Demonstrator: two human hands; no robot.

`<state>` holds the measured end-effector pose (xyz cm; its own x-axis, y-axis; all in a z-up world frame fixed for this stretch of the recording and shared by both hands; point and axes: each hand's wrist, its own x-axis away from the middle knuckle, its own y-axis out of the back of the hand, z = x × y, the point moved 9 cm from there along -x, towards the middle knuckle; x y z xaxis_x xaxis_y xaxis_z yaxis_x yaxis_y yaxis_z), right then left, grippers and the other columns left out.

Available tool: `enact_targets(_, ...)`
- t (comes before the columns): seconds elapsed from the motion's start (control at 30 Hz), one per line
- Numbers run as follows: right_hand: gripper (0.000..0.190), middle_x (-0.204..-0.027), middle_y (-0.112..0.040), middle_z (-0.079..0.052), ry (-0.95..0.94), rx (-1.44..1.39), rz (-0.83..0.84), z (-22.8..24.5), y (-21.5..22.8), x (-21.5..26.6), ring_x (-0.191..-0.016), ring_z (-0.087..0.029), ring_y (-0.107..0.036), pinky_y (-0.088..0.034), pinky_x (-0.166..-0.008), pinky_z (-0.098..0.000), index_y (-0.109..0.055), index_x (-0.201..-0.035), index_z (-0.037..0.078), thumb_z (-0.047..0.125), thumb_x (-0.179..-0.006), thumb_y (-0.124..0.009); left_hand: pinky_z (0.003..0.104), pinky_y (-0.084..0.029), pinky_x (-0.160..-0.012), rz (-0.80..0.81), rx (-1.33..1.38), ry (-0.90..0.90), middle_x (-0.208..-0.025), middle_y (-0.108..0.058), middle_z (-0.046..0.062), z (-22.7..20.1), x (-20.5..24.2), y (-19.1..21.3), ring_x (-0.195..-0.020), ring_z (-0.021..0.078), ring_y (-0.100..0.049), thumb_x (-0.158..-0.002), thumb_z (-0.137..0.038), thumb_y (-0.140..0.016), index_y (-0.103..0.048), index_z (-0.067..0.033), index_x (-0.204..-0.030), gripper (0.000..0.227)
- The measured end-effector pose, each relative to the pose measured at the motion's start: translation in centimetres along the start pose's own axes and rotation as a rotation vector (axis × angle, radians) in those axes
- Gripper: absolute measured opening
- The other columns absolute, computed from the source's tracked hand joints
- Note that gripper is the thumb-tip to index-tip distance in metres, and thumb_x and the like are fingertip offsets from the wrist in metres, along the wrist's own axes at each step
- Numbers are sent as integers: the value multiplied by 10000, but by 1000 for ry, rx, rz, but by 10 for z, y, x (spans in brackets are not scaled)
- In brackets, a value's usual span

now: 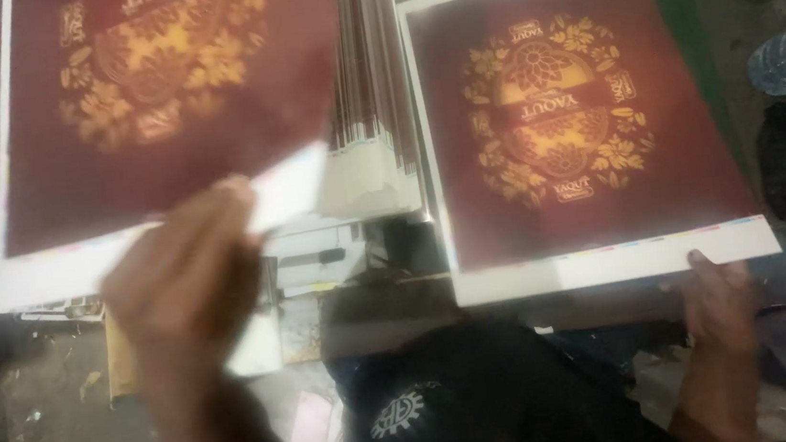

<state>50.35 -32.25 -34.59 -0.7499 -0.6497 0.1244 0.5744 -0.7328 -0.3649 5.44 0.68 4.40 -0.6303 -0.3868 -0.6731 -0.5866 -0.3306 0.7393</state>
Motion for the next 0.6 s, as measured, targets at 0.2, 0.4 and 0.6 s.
enact_targets(0.2, 427, -1212, -629, -122, -37, 173, -27, -10, -28, -44, -934, -204, -683, -607, -678, -322, -460, -1450, -30, 91, -1060, -585, 339, -643, -712, 29, 1, -64, -994, -784, 120, -49, -5, -5, -900, 248, -788, -925, -152, -795, -747, -72, -1049, 155)
enact_targets(0.4, 473, -1184, -674, -138, -156, 168, -70, -36, -16, -84, -902, -259, -722, -586, -638, -342, -407, -1479, -28, 154, -1076, -574, 293, -612, -662, -25, -36, -34, -1041, -810, 103, -29, 19, -16, -922, 222, -807, -1037, -183, -810, -771, -113, -1111, 109)
enact_targets(0.6, 625, -1130, -717, -195, -253, 304, -191, -43, -12, -63, -882, -259, -732, -588, -651, -336, -234, -1618, 35, 155, -1067, -504, 302, -651, -720, -243, 66, -59, -1012, -793, 148, -26, 39, -9, -885, 220, -797, -1072, -157, -740, -766, -89, -1127, 92)
